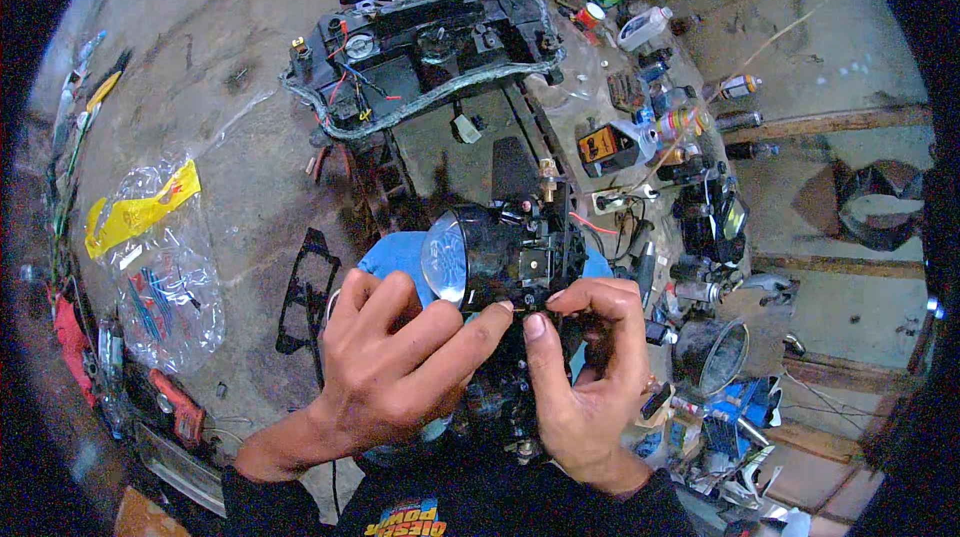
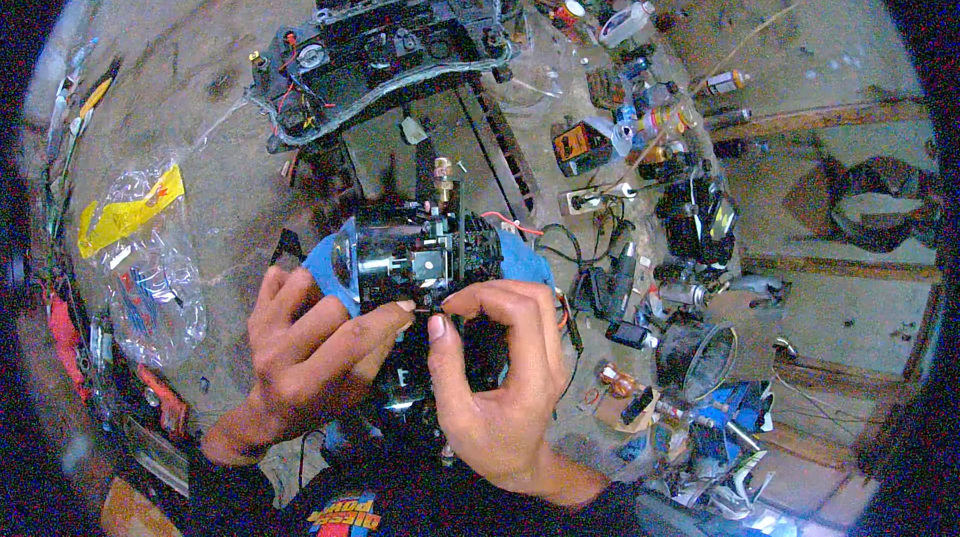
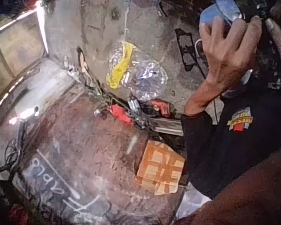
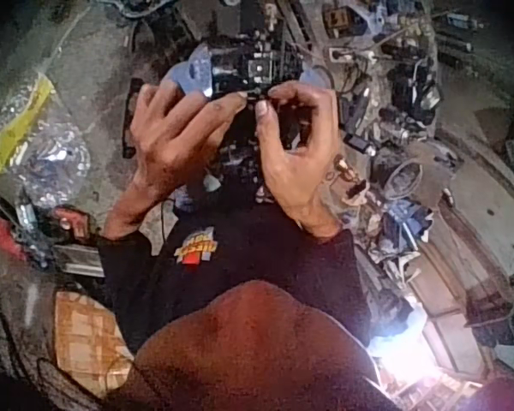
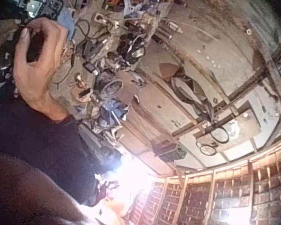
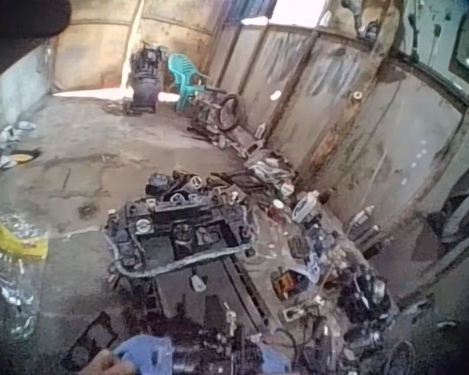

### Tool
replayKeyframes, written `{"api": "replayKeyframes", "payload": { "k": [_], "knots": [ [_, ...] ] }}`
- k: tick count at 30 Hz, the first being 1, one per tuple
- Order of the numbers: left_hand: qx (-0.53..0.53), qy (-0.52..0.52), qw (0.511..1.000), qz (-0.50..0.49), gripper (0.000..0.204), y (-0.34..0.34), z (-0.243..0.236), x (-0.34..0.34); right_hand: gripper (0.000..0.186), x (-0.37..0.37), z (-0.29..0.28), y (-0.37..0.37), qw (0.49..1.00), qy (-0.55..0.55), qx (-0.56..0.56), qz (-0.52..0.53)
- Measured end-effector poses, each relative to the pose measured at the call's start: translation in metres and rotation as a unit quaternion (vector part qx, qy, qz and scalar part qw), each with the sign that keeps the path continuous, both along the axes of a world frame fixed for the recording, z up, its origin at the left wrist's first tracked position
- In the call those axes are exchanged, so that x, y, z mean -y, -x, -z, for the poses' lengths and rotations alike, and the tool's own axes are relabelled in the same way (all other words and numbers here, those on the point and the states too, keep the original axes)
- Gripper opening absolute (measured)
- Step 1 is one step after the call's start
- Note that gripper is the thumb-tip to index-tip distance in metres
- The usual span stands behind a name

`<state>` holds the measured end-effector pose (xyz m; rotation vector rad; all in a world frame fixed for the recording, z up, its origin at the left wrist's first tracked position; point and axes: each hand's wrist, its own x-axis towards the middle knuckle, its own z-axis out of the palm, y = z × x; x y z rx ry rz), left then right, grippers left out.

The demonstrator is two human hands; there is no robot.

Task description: Repairing or modifying a motorcycle headlight assembly by connecting wires and assembling parts.

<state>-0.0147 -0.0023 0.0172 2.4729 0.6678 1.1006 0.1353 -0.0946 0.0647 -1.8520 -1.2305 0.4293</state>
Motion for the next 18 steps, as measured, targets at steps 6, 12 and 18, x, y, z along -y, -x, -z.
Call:
{"api": "replayKeyframes", "payload": {
  "k": [6,12,18],
  "knots": [
    [0.009,-0.011,1.0,0.019,0.041,0.001,0.004,-0.005,0.019,0.0,-0.004,0.002,0.999,0.006,0.008,0.044],
    [0.006,-0.018,0.999,0.045,0.037,0.002,0.005,-0.012,0.021,0.0,-0.006,0.001,0.999,0.012,0.005,0.033],
    [-0.004,-0.015,0.999,0.05,0.036,0.004,0.004,-0.015,0.022,-0.001,-0.007,0.0,0.998,0.006,0.051,0.026]
  ]
}}
